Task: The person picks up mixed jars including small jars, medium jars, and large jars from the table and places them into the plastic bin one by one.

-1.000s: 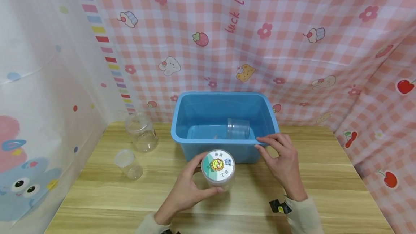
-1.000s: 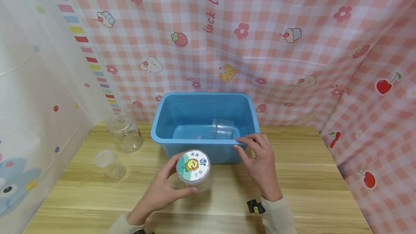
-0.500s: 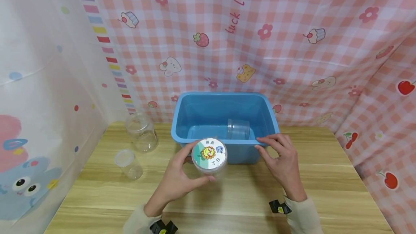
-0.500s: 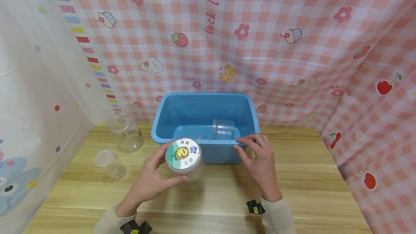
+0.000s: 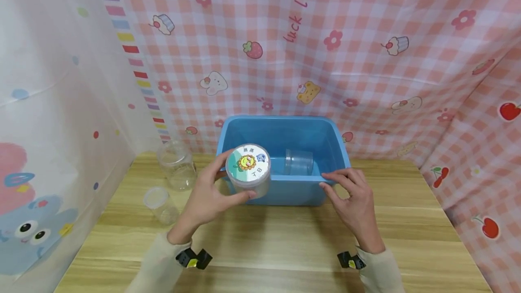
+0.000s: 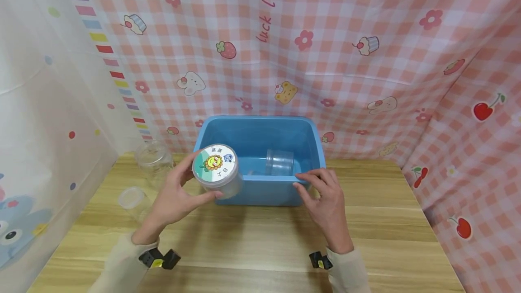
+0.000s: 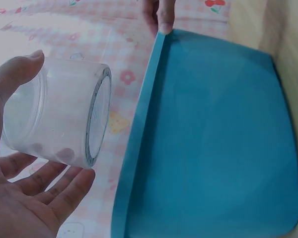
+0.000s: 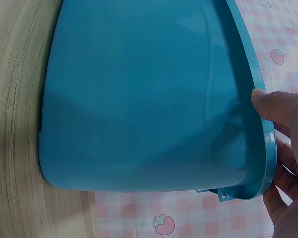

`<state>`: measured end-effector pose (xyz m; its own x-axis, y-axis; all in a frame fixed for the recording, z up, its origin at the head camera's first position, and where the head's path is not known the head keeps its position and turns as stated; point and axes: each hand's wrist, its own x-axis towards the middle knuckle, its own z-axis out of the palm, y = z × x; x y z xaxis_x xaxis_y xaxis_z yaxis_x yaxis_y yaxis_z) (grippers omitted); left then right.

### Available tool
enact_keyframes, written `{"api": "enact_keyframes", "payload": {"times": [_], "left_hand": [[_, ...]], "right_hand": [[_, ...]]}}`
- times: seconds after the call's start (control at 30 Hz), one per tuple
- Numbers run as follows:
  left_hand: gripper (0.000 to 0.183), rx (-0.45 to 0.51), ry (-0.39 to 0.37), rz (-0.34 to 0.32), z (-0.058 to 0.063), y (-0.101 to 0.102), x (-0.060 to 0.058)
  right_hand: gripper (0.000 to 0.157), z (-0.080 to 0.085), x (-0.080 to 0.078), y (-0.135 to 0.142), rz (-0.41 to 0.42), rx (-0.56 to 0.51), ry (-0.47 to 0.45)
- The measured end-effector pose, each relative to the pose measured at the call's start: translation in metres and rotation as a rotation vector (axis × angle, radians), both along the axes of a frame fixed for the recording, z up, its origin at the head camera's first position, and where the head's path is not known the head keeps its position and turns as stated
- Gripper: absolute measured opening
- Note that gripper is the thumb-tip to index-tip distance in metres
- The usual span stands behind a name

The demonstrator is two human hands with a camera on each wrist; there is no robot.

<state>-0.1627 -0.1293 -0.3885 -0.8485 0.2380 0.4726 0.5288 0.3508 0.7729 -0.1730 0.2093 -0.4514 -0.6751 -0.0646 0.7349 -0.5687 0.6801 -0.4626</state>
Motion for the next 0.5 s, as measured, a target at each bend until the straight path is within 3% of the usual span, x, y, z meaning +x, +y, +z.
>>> {"api": "enact_keyframes", "payload": {"times": [0.5], "left_hand": [[0.086, -0.124, 0.041, 0.053, 0.023, -0.018, -0.042]], "right_hand": [[0.031, 0.000, 0.000, 0.000, -0.001, 0.002, -0.002]]}}
